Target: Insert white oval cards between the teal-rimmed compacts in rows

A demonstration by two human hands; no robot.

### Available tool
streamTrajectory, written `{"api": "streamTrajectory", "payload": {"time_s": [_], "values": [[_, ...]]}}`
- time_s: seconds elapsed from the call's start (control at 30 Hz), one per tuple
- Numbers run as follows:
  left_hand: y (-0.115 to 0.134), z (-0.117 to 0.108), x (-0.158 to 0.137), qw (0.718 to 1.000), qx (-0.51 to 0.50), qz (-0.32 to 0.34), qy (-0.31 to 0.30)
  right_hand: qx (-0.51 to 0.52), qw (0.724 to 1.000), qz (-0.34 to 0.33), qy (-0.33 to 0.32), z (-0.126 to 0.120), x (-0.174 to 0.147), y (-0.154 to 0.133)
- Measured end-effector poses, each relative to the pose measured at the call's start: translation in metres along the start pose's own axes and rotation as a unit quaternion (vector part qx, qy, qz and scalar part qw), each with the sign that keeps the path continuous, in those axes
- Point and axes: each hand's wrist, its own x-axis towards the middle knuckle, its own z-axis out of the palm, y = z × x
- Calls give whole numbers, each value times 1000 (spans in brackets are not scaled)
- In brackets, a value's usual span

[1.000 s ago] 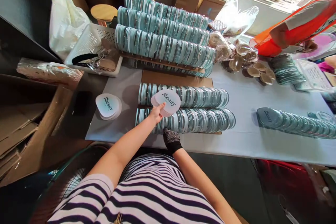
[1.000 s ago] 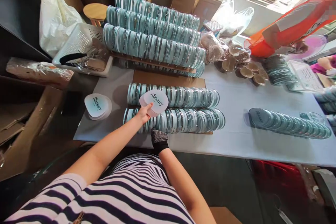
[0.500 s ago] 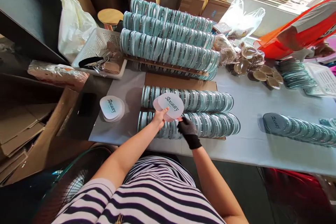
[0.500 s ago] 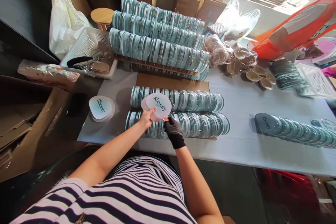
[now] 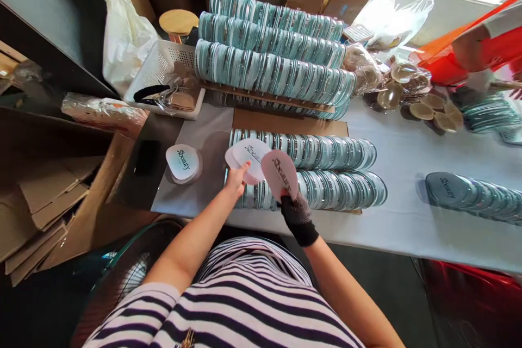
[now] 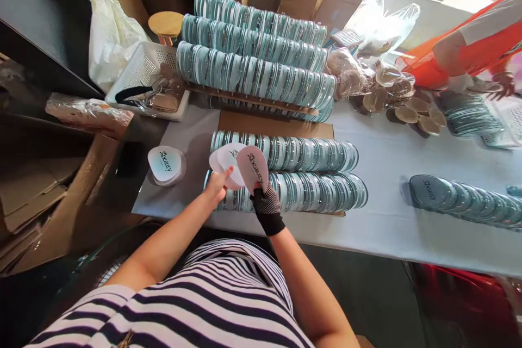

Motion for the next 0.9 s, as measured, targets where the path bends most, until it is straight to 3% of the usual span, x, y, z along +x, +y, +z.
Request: {"api": "streamTrajectory", "payload": {"time_s": [0.07, 0.13, 0.2, 0.3, 0.47, 0.73, 0.9], "values": [[15, -6, 10, 999, -10, 16, 48, -142, 988, 7, -57, -10, -29, 11], [26, -13, 20, 998, -15, 19, 57, -280, 946, 20, -159, -12, -61, 18], [31, -19, 27, 999, -22, 7, 47, -352, 908, 30, -227, -3, -80, 18], [30, -23, 31, 999, -29, 2, 32, -393, 879, 39, -267, 26, -74, 8], [26, -25, 29, 1000, -21, -2, 13, -399, 893, 34, -204, 63, -32, -4], [30, -26, 31, 999, -32, -27, 17, -330, 938, 8, -100, 58, -24, 20], [32, -27, 32, 997, -45, -49, 26, -276, 955, 37, -101, 61, -9, 24]]}}
